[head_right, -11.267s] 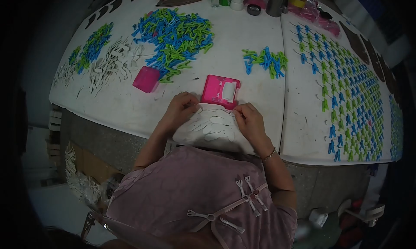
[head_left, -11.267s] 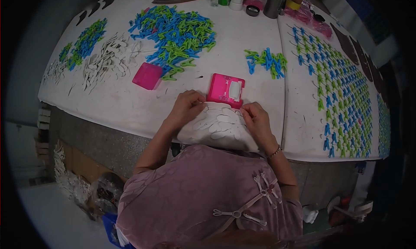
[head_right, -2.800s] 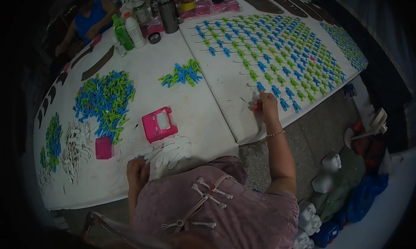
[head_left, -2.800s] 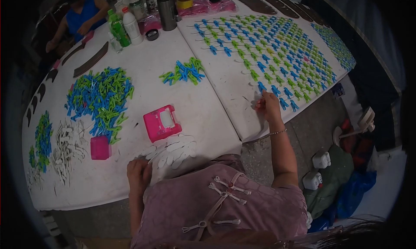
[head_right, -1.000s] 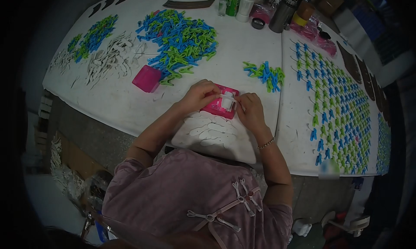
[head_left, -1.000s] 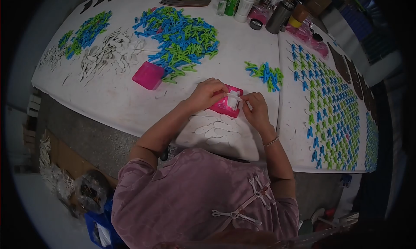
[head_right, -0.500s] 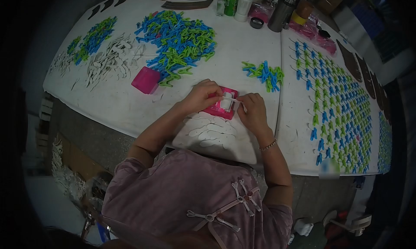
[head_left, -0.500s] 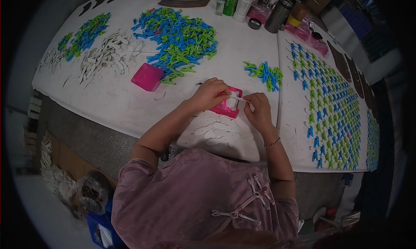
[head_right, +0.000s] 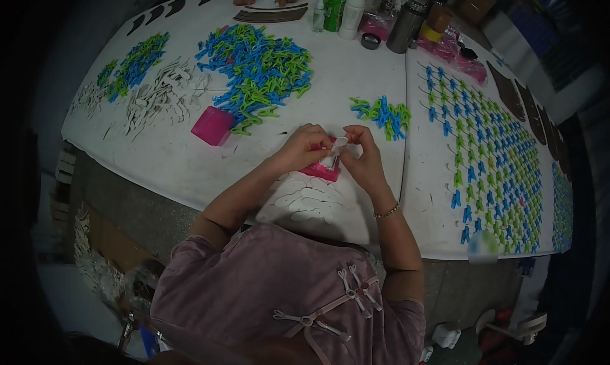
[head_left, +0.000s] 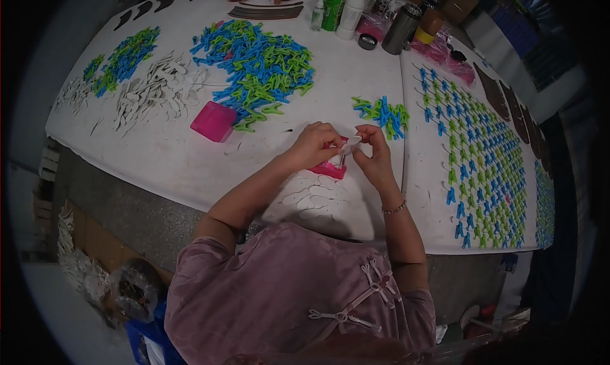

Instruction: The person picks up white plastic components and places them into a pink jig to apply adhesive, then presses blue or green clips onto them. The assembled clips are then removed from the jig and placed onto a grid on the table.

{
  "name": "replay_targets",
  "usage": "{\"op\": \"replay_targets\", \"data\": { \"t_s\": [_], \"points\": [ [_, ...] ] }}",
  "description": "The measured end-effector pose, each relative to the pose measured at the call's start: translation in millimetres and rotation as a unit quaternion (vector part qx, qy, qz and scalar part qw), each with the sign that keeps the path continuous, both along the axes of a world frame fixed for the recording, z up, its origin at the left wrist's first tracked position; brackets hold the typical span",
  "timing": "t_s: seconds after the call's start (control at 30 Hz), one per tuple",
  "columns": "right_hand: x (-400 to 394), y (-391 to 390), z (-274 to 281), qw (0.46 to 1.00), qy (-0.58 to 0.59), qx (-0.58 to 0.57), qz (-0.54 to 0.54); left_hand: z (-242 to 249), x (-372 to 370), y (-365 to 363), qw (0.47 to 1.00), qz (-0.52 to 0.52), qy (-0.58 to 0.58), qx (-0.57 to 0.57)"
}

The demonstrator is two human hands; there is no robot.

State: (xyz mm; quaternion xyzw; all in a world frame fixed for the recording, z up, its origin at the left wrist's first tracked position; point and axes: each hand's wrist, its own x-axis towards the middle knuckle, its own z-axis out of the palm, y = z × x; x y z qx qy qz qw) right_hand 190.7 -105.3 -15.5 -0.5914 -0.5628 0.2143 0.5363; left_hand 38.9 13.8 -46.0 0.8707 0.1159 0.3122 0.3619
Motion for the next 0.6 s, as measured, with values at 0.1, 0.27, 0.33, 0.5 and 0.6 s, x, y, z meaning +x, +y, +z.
{"op": "replay_targets", "data": {
  "t_s": [0.1,0.27,0.33,0.5,0.6],
  "points": [
    [-4.8,0.7,-13.6,0.999,0.047,-0.018,0.012,-0.4,-3.0,0.2,0.999,0.001,-0.042,-0.029],
    [-11.6,5.5,-25.4,0.996,0.078,-0.043,0.01,1.0,-8.5,2.5,0.999,0.003,-0.042,-0.016],
    [-14.4,6.5,-23.7,0.999,0.007,-0.044,-0.013,20.6,-16.2,-0.8,0.999,0.016,-0.036,-0.02],
    [-19.9,12.6,-22.4,0.994,-0.112,-0.008,-0.018,40.9,-28.4,-0.6,0.999,0.03,-0.03,-0.012],
    [-20.5,13.6,-22.9,0.986,-0.164,0.011,-0.022,37.7,-31.7,1.3,0.999,0.024,-0.027,-0.001]
  ]
}}
